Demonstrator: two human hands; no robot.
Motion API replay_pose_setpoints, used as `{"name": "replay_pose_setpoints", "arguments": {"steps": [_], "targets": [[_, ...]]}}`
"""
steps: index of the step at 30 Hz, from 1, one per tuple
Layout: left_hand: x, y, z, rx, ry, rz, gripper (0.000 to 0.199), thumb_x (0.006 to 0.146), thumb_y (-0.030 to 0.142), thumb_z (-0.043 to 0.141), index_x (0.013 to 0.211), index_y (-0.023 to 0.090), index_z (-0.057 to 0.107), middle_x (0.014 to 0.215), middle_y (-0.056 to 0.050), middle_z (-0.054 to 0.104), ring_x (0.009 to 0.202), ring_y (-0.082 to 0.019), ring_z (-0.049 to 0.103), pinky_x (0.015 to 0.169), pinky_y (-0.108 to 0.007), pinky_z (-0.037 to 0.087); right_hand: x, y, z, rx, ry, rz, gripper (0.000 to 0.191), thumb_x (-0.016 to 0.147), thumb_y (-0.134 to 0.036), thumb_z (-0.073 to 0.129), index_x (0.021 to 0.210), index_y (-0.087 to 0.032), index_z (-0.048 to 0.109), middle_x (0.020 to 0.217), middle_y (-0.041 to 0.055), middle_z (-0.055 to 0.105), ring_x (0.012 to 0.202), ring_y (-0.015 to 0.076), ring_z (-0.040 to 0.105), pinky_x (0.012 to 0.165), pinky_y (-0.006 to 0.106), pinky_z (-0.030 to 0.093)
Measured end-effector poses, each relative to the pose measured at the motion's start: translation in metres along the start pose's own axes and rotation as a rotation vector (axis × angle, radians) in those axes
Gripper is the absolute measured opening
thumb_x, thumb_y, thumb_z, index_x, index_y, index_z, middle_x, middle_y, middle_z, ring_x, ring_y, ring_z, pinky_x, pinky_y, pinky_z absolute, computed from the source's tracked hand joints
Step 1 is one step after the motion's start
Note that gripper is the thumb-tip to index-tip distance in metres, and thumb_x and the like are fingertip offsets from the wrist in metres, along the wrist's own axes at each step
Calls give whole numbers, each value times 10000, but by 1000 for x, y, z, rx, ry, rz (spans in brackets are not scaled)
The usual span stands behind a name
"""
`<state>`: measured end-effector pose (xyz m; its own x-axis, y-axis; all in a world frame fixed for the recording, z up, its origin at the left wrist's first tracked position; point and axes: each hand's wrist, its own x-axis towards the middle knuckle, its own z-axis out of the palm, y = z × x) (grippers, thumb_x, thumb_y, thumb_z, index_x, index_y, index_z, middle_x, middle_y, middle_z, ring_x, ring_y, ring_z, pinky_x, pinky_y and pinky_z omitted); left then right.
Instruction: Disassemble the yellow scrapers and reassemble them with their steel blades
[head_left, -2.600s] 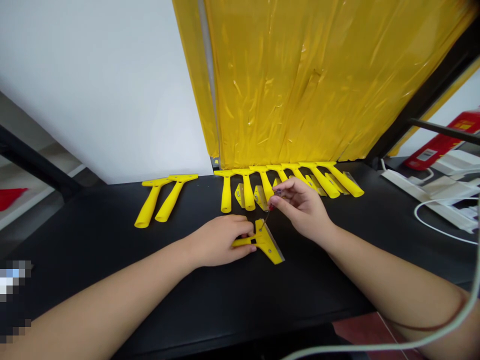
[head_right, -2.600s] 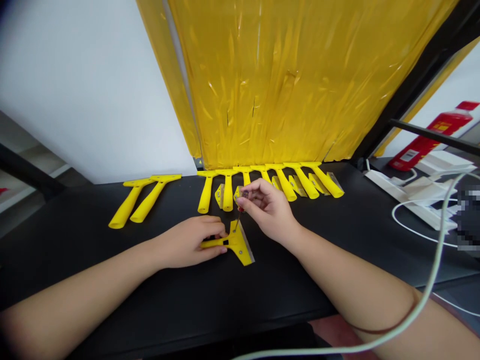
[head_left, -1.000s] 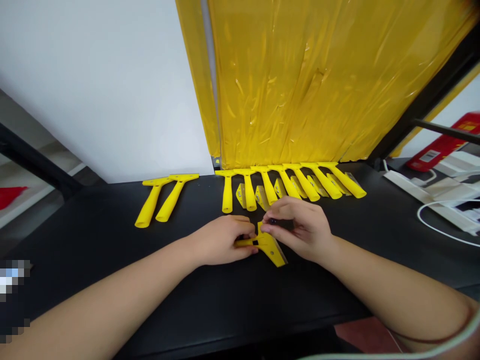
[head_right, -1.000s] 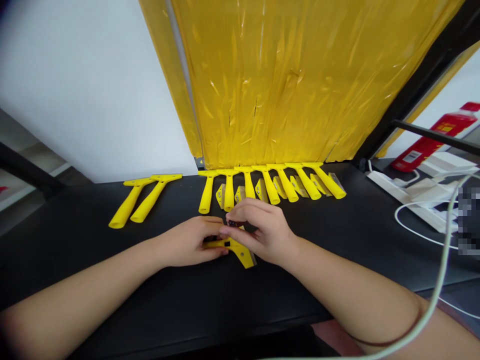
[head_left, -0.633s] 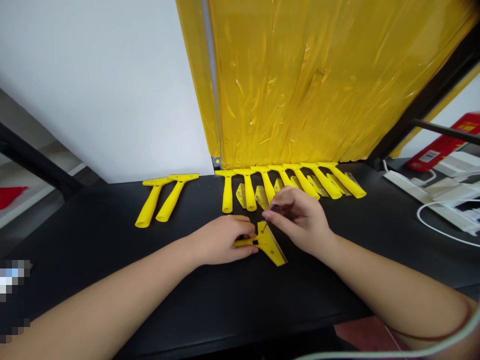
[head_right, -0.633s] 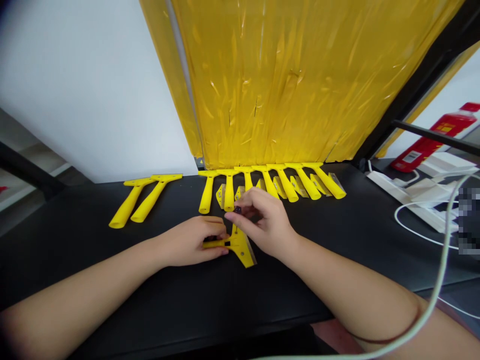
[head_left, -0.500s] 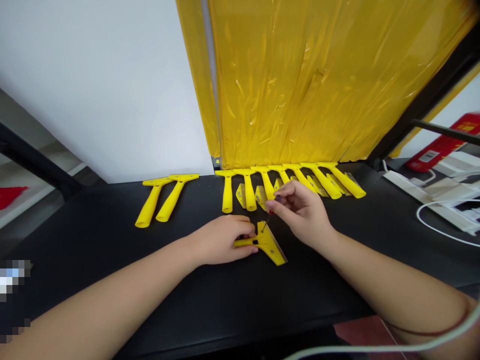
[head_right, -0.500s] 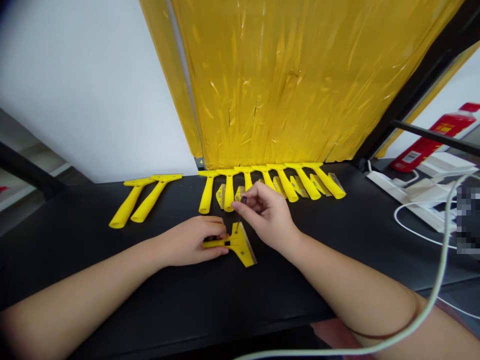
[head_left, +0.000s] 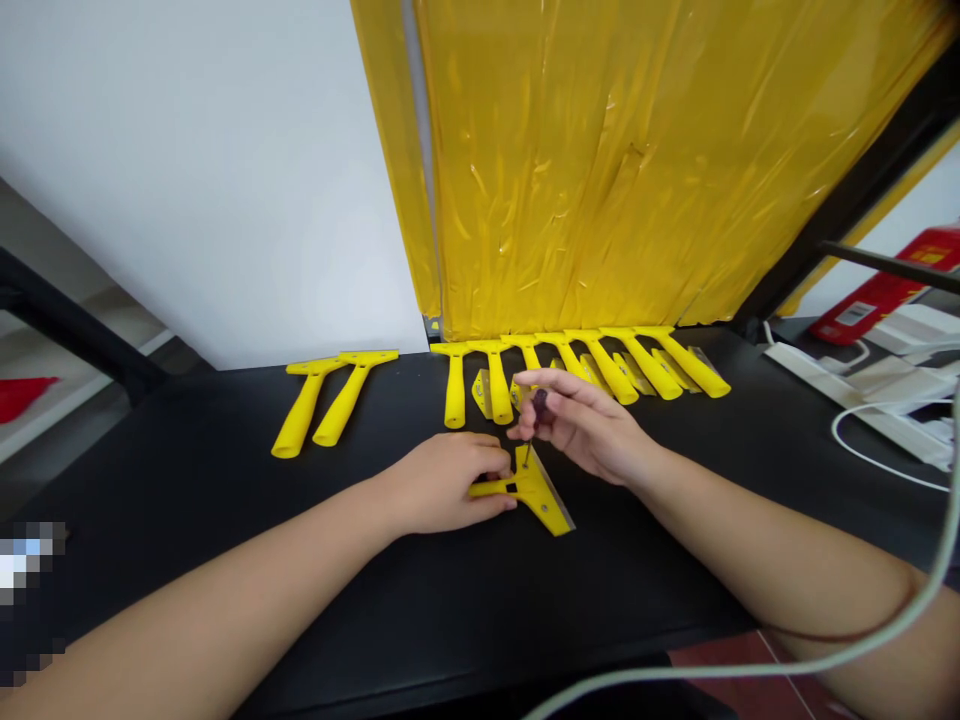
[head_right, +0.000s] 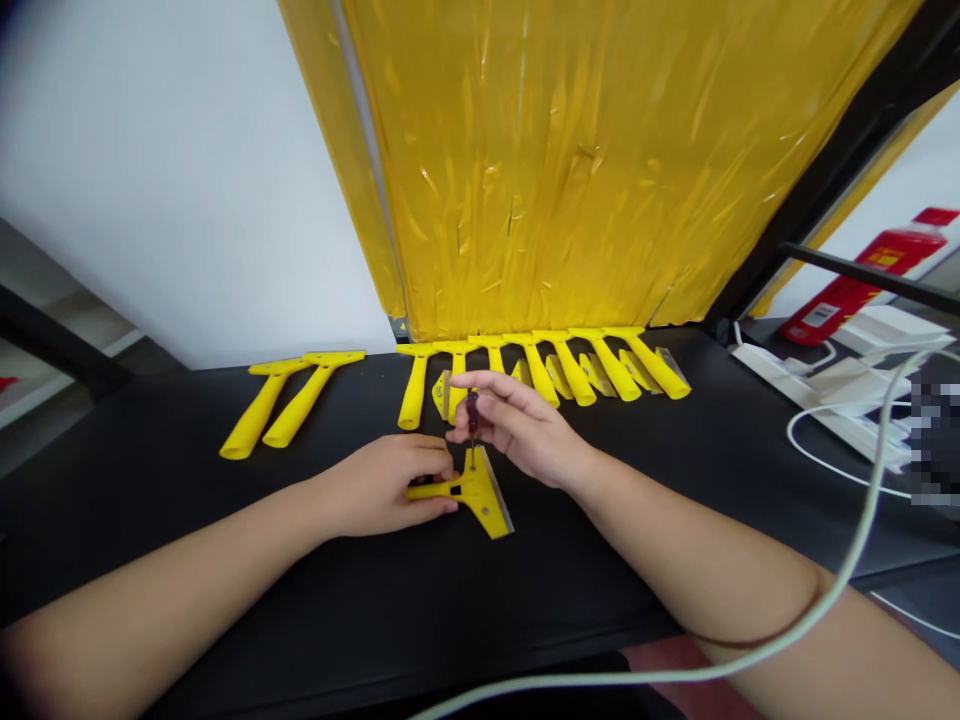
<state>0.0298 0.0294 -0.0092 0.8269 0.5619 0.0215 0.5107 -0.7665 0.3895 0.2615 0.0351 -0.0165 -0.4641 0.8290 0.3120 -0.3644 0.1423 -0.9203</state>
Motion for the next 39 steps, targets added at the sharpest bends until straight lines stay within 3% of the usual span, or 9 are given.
{"name": "replay_pose_setpoints", "arguments": {"steps": [5, 11, 16, 18, 22, 25, 31, 34, 39], "targets": [[1, 0, 0, -2, -10, 3, 238, 971, 435, 667, 968, 196, 673, 938, -35, 656, 823, -181, 652, 733, -281, 496, -1, -1, 15, 205, 81, 25, 188, 978, -415, 654, 1003, -292, 514, 703, -63, 451, 596, 138, 430, 651, 312, 510], [1, 0, 0, -23, -7, 9, 220, 968, 413, 673, 937, 196, 660, 939, -37, 651, 831, -180, 648, 736, -276, 498, 3, -1, 10, 174, 120, 22, 281, 920, -439, 742, 846, -239, 560, 912, 12, 576, 810, 173, 574, 767, 357, 556], [1, -1, 0, -11, -13, 11, 238, 969, 428, 667, 961, 191, 665, 922, -31, 638, 796, -172, 634, 717, -278, 488, 3, -2, 8, 128, 96, 37, 365, 1025, -599, 520, 893, -262, 567, 601, -72, 346, 521, 141, 352, 659, 359, 536], [1, -1, 1, -2, -11, 11, 241, 969, 430, 667, 981, 190, 672, 926, -32, 639, 807, -177, 637, 718, -280, 487, 1, -3, 12, 170, 91, 23, 362, 1017, -628, 526, 913, -281, 526, 593, -89, 286, 505, 133, 295, 630, 326, 499], [1, -1, 1, 8, -6, 6, 239, 972, 430, 665, 973, 191, 670, 942, -32, 642, 834, -182, 646, 737, -283, 492, -2, -3, 17, 292, 105, 34, 285, 964, -425, 724, 868, -257, 515, 765, -46, 476, 683, 131, 468, 729, 296, 492], [1, -1, 1, 6, -9, 9, 245, 971, 436, 665, 976, 190, 671, 942, -30, 640, 824, -178, 642, 735, -282, 492, -2, -3, 14, 258, 96, 25, 245, 957, -404, 733, 850, -214, 622, 926, 8, 558, 826, 152, 543, 793, 324, 514], [1, -2, 1, -5, -17, 0, 237, 976, 427, 656, 969, 190, 669, 941, -29, 640, 821, -176, 639, 731, -285, 495, -4, -4, 11, 329, 18, 93, 295, 1042, -486, 590, 920, -226, 656, 625, -63, 404, 580, 117, 363, 727, 306, 473], [1, -3, 2, -9, -12, 5, 244, 972, 432, 660, 966, 188, 671, 936, -28, 643, 814, -175, 639, 723, -285, 496, -6, -4, 14, 350, 24, 56, 216, 993, -439, 700, 942, -261, 589, 646, -78, 396, 598, 112, 357, 736, 284, 457], [1, -2, 1, -21, -13, 0, 242, 969, 425, 665, 962, 183, 684, 941, -34, 646, 823, -178, 647, 746, -291, 512, -4, -2, 12, 283, 29, 41, 274, 951, -418, 754, 841, -226, 592, 862, -12, 552, 773, 140, 536, 771, 321, 500]]}}
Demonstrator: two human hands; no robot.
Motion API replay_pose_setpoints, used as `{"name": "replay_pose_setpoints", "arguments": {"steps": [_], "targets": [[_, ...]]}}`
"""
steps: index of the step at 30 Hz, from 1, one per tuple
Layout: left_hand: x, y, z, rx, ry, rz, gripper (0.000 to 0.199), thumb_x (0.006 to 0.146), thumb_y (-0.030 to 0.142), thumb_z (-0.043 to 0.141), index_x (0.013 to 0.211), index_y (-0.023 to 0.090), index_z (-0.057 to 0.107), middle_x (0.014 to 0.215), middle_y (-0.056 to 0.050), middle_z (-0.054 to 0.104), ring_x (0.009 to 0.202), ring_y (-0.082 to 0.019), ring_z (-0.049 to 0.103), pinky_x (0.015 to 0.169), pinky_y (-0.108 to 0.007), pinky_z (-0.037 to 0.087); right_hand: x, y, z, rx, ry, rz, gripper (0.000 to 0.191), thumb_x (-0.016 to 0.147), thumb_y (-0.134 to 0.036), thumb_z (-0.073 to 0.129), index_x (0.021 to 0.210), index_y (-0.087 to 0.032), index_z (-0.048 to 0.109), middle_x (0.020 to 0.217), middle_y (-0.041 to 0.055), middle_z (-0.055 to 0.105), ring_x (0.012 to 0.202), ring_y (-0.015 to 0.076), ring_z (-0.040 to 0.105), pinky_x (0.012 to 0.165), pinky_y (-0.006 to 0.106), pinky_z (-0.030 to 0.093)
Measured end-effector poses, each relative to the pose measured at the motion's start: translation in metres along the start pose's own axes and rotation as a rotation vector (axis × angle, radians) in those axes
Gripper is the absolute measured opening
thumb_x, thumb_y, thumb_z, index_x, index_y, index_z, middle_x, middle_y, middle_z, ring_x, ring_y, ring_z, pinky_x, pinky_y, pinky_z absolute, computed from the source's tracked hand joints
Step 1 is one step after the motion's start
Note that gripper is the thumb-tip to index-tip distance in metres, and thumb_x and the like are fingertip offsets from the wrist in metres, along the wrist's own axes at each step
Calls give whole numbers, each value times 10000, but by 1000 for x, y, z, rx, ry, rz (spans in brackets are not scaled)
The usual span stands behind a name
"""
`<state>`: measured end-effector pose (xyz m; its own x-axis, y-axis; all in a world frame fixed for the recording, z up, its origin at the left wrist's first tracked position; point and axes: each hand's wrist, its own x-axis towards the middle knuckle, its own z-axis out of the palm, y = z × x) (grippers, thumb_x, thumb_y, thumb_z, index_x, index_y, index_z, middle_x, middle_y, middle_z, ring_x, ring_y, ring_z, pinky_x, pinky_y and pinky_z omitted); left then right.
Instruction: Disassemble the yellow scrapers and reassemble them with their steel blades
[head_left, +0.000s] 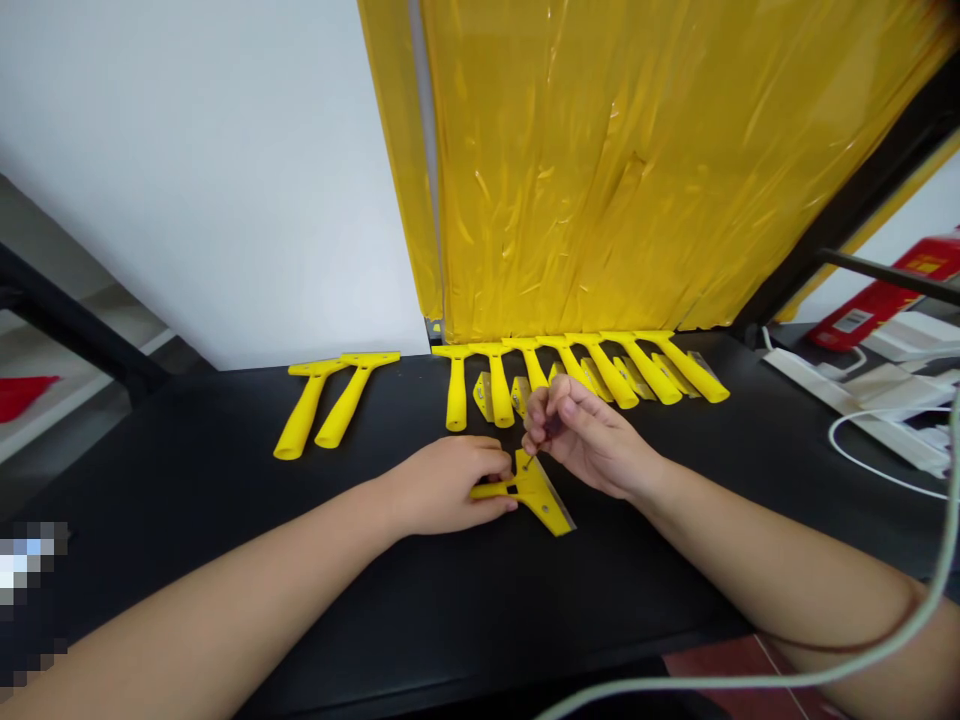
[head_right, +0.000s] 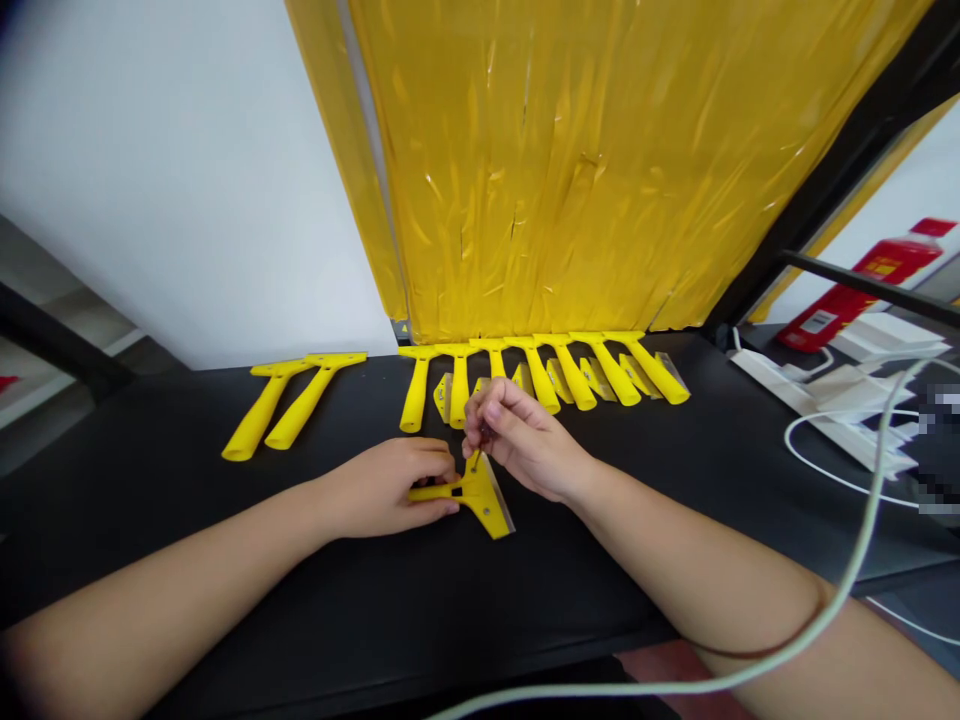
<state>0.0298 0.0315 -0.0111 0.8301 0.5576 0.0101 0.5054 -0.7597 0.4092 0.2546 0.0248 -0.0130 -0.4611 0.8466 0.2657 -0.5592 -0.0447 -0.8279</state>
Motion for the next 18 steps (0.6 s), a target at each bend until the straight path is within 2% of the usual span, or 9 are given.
{"name": "replay_pose_setpoints", "arguments": {"steps": [2, 5, 7, 10, 13, 16, 18], "targets": [[0, 0, 0, -7, -4, 0, 234, 967, 415, 668, 959, 182, 686, 945, -37, 648, 826, -177, 650, 754, -290, 516, 1, 0, -2, -37, -15, 7, 284, 962, -451, 731, 843, -205, 653, 894, 8, 562, 799, 148, 561, 772, 330, 507], [0, 0, 0, -19, 2, 2, 221, 966, 404, 671, 947, 184, 681, 949, -34, 653, 831, -174, 652, 760, -287, 516, -1, 1, -4, -51, -55, 47, 337, 1026, -488, 622, 881, -193, 694, 772, -3, 537, 707, 136, 522, 775, 338, 499], [0, -1, 1, -18, 4, 9, 218, 964, 404, 674, 940, 187, 674, 945, -30, 653, 831, -174, 650, 751, -286, 510, -4, 1, -3, -21, -71, 64, 324, 1054, -506, 564, 963, -217, 678, 686, -37, 475, 641, 127, 453, 764, 328, 484], [0, -1, 1, -2, 3, 13, 220, 965, 411, 674, 940, 192, 667, 928, -23, 646, 816, -171, 643, 729, -285, 499, -6, 0, 0, 30, -59, 53, 214, 1034, -476, 622, 1009, -263, 606, 676, -67, 409, 624, 123, 389, 747, 300, 461], [0, -1, 1, 8, 7, 9, 226, 968, 416, 669, 953, 191, 673, 924, -23, 642, 806, -170, 642, 721, -285, 497, -5, -2, 1, 28, -7, 19, 198, 985, -382, 715, 916, -254, 581, 783, -41, 487, 716, 130, 479, 772, 307, 477], [0, 0, 0, 15, 7, 7, 232, 967, 419, 671, 959, 187, 681, 929, -29, 643, 803, -173, 644, 717, -288, 495, -2, -5, -1, -61, 31, -5, 244, 963, -406, 731, 846, -213, 640, 930, 11, 571, 856, 164, 571, 814, 337, 501], [0, 0, 0, 18, 3, 8, 228, 965, 416, 674, 958, 189, 684, 928, -31, 645, 797, -172, 643, 714, -288, 492, -1, -7, -2, -96, 23, 11, 320, 988, -447, 684, 797, -192, 667, 845, 13, 566, 789, 159, 562, 821, 349, 497]]}}
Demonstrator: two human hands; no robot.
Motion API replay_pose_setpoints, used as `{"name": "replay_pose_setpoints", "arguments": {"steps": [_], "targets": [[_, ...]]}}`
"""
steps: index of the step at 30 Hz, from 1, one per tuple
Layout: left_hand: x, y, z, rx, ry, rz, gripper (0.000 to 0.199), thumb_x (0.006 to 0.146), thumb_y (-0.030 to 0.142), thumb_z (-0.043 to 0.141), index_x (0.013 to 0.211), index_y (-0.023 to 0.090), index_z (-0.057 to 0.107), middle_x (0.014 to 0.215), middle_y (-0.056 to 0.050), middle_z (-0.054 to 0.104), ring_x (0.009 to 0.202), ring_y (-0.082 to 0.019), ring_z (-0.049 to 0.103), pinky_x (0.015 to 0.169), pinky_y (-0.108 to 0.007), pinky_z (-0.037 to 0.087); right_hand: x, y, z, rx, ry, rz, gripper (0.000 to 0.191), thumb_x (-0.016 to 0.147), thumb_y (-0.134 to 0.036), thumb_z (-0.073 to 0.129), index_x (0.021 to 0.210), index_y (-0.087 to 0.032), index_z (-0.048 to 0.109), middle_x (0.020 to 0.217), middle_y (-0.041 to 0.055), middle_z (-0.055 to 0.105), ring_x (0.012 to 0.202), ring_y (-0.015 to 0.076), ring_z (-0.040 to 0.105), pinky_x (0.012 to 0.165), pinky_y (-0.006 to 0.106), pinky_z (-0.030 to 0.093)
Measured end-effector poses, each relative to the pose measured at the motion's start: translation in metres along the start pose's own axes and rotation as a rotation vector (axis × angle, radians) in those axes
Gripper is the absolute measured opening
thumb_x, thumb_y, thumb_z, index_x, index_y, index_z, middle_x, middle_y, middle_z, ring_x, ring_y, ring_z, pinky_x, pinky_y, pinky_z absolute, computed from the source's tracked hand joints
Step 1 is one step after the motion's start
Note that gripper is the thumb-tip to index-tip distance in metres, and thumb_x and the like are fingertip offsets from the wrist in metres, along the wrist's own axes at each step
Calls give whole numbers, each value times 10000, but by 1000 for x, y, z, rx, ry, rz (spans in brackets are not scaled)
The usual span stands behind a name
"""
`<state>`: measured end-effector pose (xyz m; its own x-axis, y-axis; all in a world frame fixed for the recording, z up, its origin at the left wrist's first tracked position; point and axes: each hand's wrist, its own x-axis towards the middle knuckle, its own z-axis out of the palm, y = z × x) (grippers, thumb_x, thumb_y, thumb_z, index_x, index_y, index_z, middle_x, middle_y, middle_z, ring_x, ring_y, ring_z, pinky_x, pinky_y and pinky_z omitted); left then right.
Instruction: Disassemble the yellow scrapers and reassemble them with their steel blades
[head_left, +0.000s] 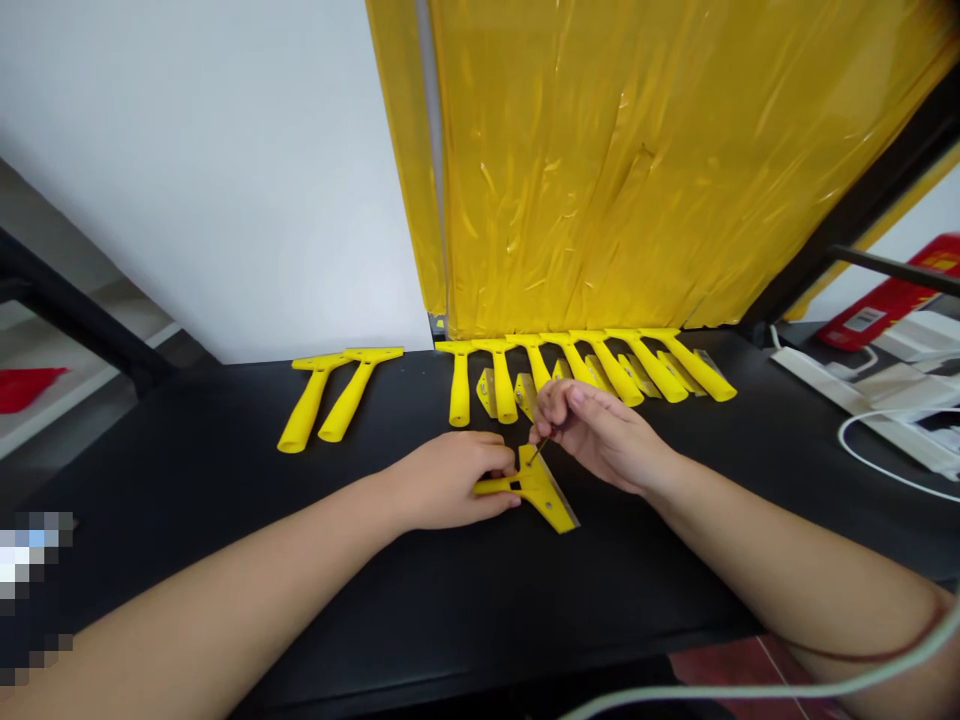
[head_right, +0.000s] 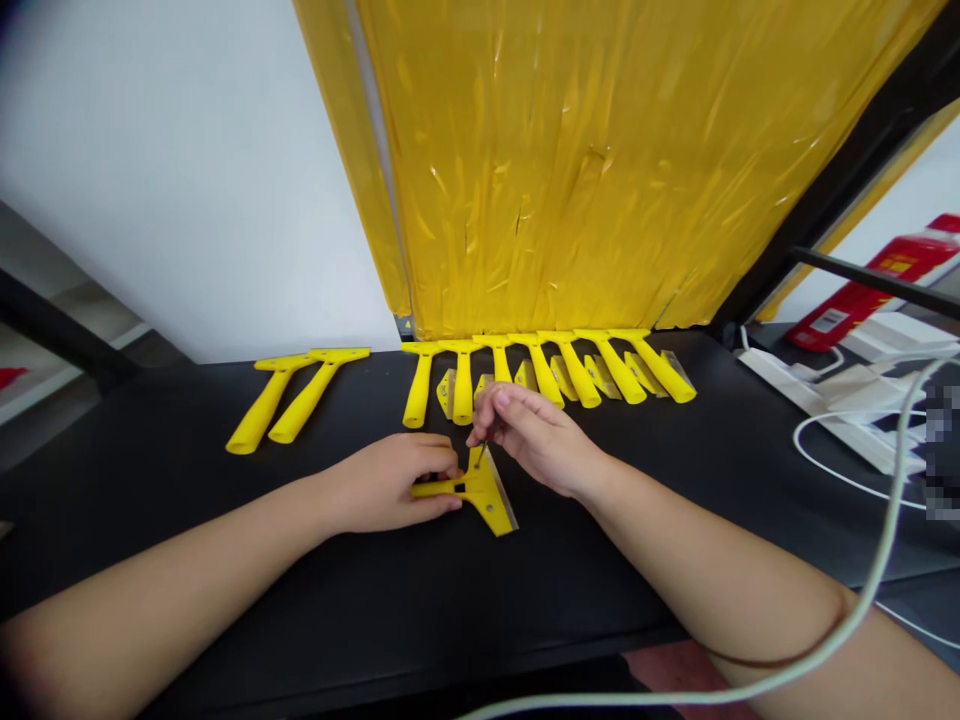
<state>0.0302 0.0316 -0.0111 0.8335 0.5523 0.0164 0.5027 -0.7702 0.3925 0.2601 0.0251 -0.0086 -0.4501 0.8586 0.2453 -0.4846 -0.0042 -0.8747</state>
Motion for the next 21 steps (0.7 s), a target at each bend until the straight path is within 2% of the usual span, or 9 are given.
{"name": "replay_pose_setpoints", "arguments": {"steps": [3, 5, 7, 10, 13, 14, 16, 19, 21], "targets": [[0, 0, 0, -6, -2, -3, 226, 964, 418, 677, 970, 192, 685, 926, -29, 645, 798, -173, 641, 716, -288, 492, -1, -1, 1, 98, -16, 62, 390, 1053, -523, 544, 847, -216, 668, 571, -65, 373, 546, 120, 361, 713, 317, 449], [-1, 0, 0, -12, -1, -8, 237, 966, 428, 674, 985, 193, 687, 929, -28, 645, 805, -174, 641, 721, -290, 496, -3, 0, 3, 177, -12, 82, 365, 1045, -580, 531, 941, -249, 646, 534, -94, 278, 514, 118, 247, 641, 282, 387], [-1, -1, 0, -18, 0, -11, 243, 968, 433, 670, 997, 192, 690, 939, -29, 649, 818, -176, 646, 730, -291, 504, -4, 1, 5, 200, -4, 82, 282, 1006, -542, 632, 963, -264, 611, 584, -84, 334, 552, 121, 283, 636, 264, 363], [-1, -1, 1, -25, 7, -9, 244, 969, 431, 671, 1005, 190, 693, 953, -35, 655, 837, -180, 654, 748, -294, 513, -3, 3, 4, 177, 26, 53, 243, 946, -391, 760, 879, -241, 581, 768, -33, 490, 698, 132, 435, 705, 271, 409], [-1, -1, 1, -23, 12, -5, 244, 969, 428, 672, 992, 186, 690, 946, -37, 654, 820, -178, 652, 732, -292, 511, 0, 4, 1, 85, 66, -7, 287, 916, -417, 786, 807, -217, 612, 936, 11, 559, 821, 157, 512, 773, 314, 461], [-1, -1, 1, -21, 11, -3, 245, 966, 429, 675, 988, 185, 690, 942, -37, 654, 814, -178, 652, 727, -292, 510, 0, 4, 1, 44, 67, -16, 299, 919, -441, 778, 796, -212, 630, 938, 20, 568, 830, 164, 524, 789, 328, 468], [-1, -1, 0, -20, 10, 2, 240, 960, 427, 685, 985, 188, 692, 937, -37, 657, 817, -182, 656, 727, -294, 509, -1, 3, 2, 4, 59, 3, 330, 962, -487, 711, 791, -212, 650, 807, 7, 552, 746, 160, 508, 792, 345, 463], [-1, 0, 0, -25, 15, 4, 218, 957, 412, 692, 975, 194, 697, 931, -38, 659, 819, -181, 659, 727, -289, 509, -5, 4, 8, 57, 53, 45, 345, 1036, -517, 580, 845, -235, 633, 581, -64, 379, 568, 138, 335, 731, 337, 429], [-1, 0, 0, -31, 16, 1, 212, 961, 404, 687, 965, 192, 696, 927, -38, 659, 808, -176, 655, 719, -284, 507, -7, 5, 11, 111, 40, 38, 294, 1024, -533, 600, 920, -258, 609, 584, -81, 335, 562, 136, 282, 703, 316, 406]]}}
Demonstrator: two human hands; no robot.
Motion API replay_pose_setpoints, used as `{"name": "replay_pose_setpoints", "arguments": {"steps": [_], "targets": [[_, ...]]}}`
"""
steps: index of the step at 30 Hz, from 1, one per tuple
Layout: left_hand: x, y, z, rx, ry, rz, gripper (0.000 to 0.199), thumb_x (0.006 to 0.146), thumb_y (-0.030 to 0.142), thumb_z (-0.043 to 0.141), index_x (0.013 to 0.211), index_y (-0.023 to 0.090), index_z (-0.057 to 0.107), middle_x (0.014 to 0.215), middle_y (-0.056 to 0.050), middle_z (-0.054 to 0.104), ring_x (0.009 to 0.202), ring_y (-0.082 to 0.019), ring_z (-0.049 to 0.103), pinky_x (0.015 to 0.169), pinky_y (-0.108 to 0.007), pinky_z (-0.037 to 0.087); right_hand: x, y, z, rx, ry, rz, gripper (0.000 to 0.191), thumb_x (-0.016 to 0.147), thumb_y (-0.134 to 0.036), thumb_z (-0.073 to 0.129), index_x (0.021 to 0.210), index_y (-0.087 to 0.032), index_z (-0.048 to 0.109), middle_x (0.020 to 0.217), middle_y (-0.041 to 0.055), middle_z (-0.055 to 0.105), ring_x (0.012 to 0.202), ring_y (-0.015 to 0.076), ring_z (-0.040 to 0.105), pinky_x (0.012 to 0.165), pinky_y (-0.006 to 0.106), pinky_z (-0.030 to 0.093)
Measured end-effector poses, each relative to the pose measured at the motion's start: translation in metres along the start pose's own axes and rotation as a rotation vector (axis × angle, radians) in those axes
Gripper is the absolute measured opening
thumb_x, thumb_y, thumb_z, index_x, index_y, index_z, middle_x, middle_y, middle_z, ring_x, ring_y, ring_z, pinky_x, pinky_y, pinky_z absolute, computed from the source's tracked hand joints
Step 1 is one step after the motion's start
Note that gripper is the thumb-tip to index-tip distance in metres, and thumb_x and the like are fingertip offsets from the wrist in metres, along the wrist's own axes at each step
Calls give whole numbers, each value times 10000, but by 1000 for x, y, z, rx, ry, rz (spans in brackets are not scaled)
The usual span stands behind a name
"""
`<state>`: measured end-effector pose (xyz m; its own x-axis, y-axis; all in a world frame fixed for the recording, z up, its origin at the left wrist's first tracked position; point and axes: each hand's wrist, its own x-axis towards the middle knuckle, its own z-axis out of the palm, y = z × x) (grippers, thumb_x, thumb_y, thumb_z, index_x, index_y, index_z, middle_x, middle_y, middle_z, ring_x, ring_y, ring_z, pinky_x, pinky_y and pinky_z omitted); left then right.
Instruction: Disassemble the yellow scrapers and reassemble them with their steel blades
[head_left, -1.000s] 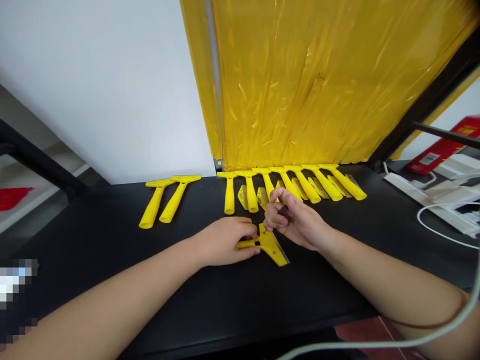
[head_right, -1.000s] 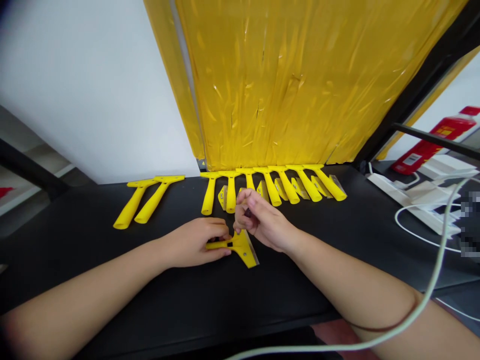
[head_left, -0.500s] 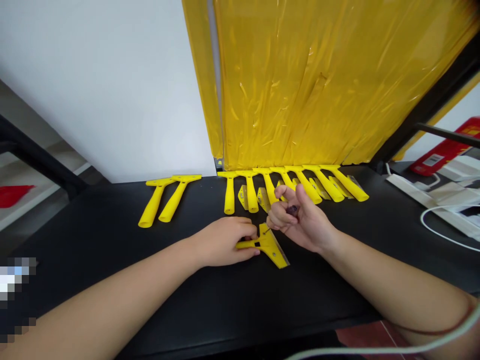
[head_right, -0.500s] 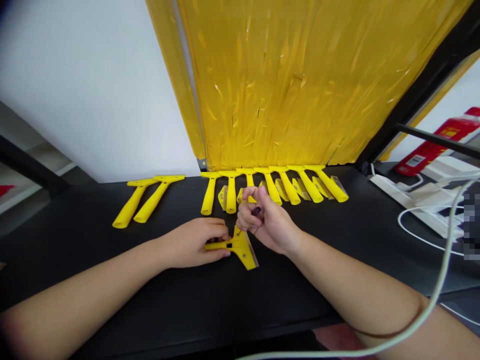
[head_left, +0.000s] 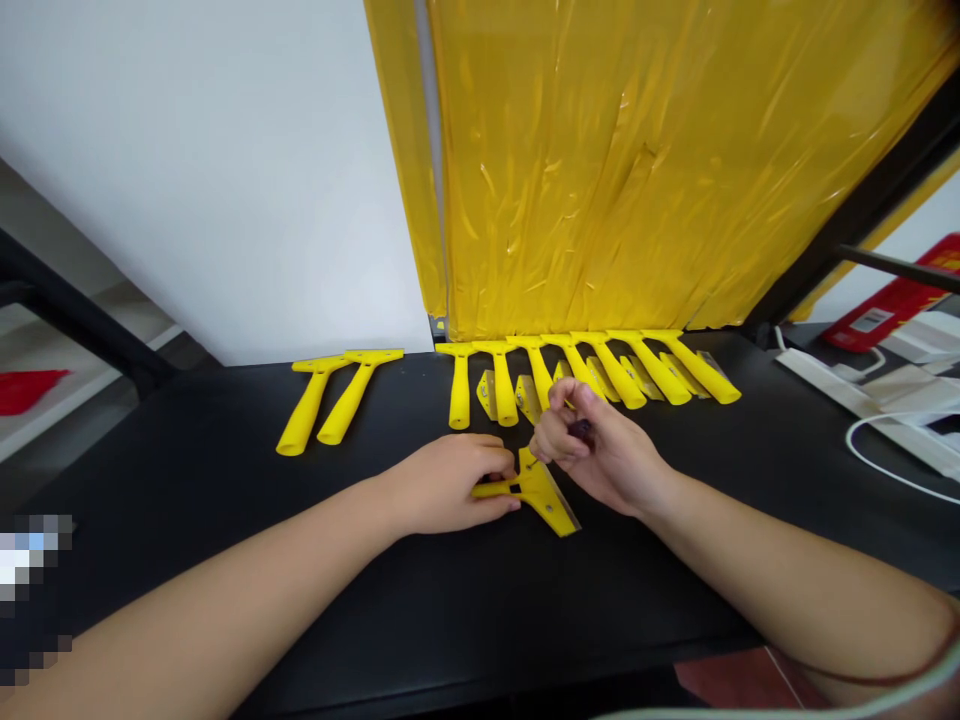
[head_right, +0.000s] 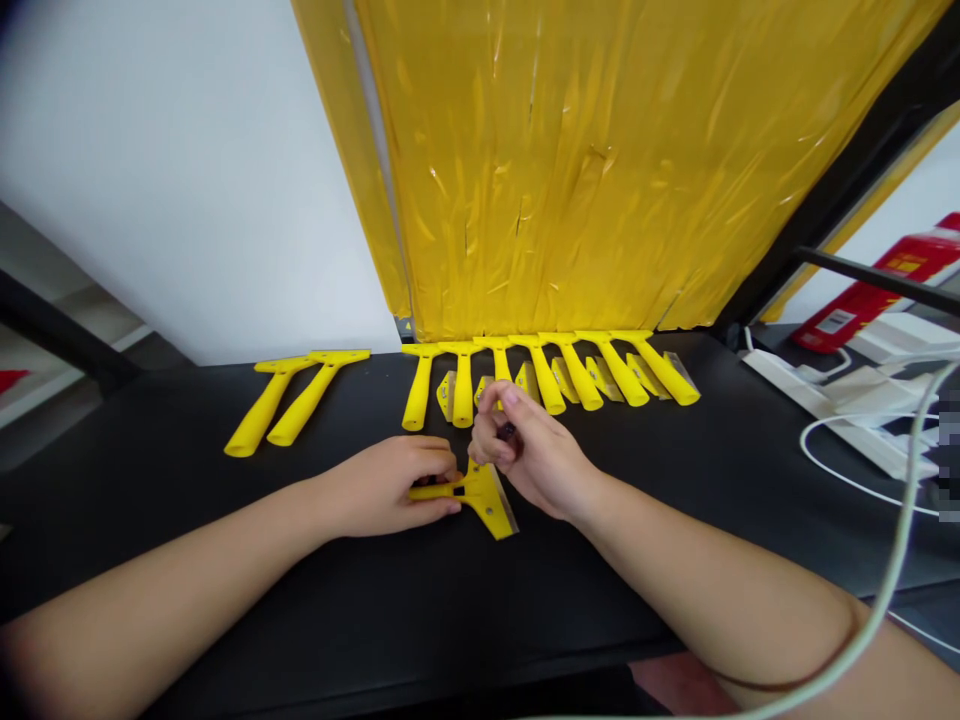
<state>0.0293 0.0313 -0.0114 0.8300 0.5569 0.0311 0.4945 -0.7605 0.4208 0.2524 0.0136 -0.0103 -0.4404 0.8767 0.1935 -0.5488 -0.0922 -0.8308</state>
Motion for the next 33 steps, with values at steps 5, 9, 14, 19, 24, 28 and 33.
{"name": "replay_pose_setpoints", "arguments": {"steps": [5, 9, 14, 19, 24, 28, 33], "targets": [[0, 0, 0, 2, 0, -6, 222, 963, 413, 682, 986, 193, 690, 938, -40, 659, 810, -175, 653, 723, -280, 505, 4, 0, -3, 0, 17, -61, 232, 948, -391, 753, 872, -240, 594, 834, -18, 515, 765, 147, 483, 779, 314, 453], [0, 0, 0, 8, -2, -2, 220, 962, 413, 683, 973, 193, 680, 929, -34, 649, 807, -172, 643, 722, -279, 497, 7, -4, -6, -69, 43, -36, 310, 974, -456, 698, 806, -199, 653, 827, 9, 542, 776, 157, 515, 811, 347, 487], [0, 0, 0, -2, -6, 0, 233, 970, 423, 668, 962, 190, 673, 932, -35, 651, 817, -175, 640, 728, -284, 497, 3, -4, -3, 55, 24, 13, 233, 990, -487, 676, 956, -267, 606, 615, -81, 355, 566, 125, 310, 687, 303, 436], [0, -1, 0, -13, 7, 3, 208, 965, 402, 676, 956, 195, 663, 920, -29, 642, 802, -168, 632, 720, -280, 488, 9, -4, -9, 64, 87, -34, 272, 916, -387, 788, 839, -229, 580, 892, -14, 561, 822, 149, 542, 772, 315, 484], [-1, -1, 1, -20, 10, 13, 212, 962, 406, 680, 934, 197, 657, 905, -22, 635, 789, -163, 623, 714, -280, 479, 13, -5, -15, 43, 64, 14, 309, 987, -467, 681, 812, -214, 651, 661, -48, 448, 634, 126, 437, 792, 341, 502], [-1, -1, 0, -16, 1, 0, 224, 966, 419, 673, 953, 195, 668, 909, -25, 631, 799, -167, 625, 715, -281, 483, 8, -3, -8, 103, 40, 46, 247, 999, -503, 660, 945, -264, 631, 589, -87, 329, 552, 120, 304, 716, 299, 465], [0, 0, -1, -17, 12, 5, 208, 962, 403, 677, 946, 196, 657, 904, -21, 631, 782, -161, 620, 703, -277, 482, 10, -3, -8, 81, 73, -5, 281, 912, -369, 798, 820, -227, 573, 830, -27, 530, 750, 136, 493, 774, 313, 491]]}}
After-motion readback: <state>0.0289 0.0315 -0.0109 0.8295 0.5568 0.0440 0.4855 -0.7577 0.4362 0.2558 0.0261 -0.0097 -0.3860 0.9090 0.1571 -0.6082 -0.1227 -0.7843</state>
